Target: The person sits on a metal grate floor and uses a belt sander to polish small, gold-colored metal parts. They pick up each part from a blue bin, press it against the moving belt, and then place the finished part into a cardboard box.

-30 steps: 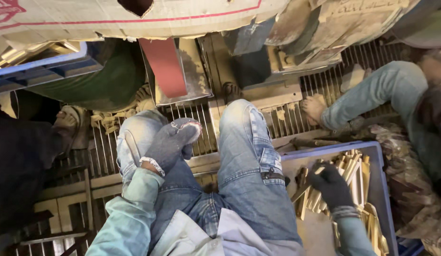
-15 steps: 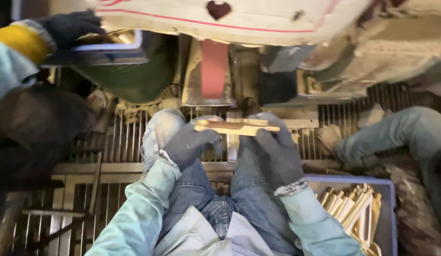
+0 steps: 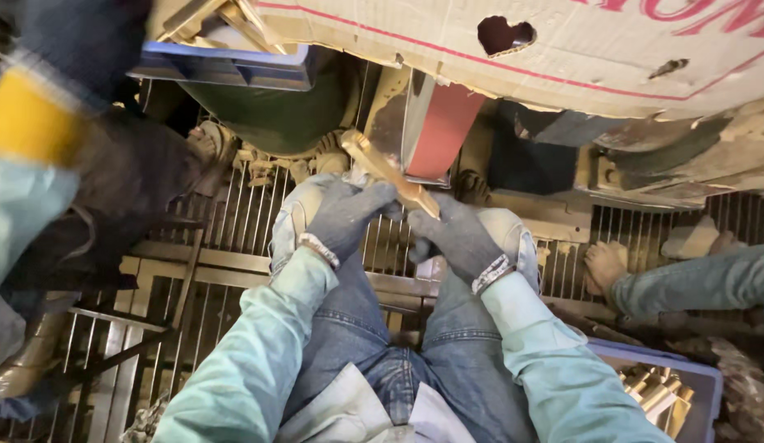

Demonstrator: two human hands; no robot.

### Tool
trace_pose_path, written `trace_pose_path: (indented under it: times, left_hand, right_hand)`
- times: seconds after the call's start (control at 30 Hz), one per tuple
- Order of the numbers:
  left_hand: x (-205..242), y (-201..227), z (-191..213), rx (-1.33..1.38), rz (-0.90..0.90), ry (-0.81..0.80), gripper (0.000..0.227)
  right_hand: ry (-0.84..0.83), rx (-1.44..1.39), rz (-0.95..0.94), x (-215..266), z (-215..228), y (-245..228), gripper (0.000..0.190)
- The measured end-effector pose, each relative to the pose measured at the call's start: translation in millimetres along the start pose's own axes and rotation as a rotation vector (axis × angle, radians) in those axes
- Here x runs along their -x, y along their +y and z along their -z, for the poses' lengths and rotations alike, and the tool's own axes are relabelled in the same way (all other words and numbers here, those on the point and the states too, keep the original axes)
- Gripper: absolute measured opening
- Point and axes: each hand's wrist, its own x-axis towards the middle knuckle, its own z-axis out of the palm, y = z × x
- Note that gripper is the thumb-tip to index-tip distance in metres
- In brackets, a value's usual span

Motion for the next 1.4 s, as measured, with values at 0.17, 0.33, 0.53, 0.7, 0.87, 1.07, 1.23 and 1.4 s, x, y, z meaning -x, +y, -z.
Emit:
trace_pose_path:
  times: [0.17, 0.33, 0.53, 0.7, 0.87, 1.07, 1.23, 1.4]
  left_hand:
    - [-22, -7, -4, -0.029, 0.004, 0.056, 0.026]
    - [-29, -15, -9, 0.147, 0.099, 0.139, 0.023]
    - [-46, -22, -13, 0.087, 0.244, 0.323, 0.031]
    - [-50, -24, -16, -0.001, 0.314, 0.407, 0.038]
    - [-38, -20, -15, 0.075, 0.173, 0.312, 0.03]
    - [-20, -2, -21, 0.082, -0.001, 0.185, 0.027]
    - [31, 42, -23, -0.125, -0.087, 0.02, 0.026]
    - [62, 61, -35, -0.059, -0.102, -0.131, 0.044]
  right_hand:
    - [-0.014, -0.152, -0.044, -15, -2, -4, 0.044]
    - [-0.015, -0.276, -0.068, -17, -5, -1, 0.043]
    - [0.038, -0.452, -0.298, -30, -5, -5, 0.035]
    - [0.051, -0.527, -0.359, -31, -4, -6, 0.033]
    - [0.034, -0.358, -0.222, -24, -3, -2, 0.036]
    - [0.017, -0.14, 0.019, -10, -5, -7, 0.039]
    - [0.262, 0.495, 0.468, 29, -4, -38, 0.045]
    - [0.354, 0.728, 0.509, 73, -5, -58, 0.048]
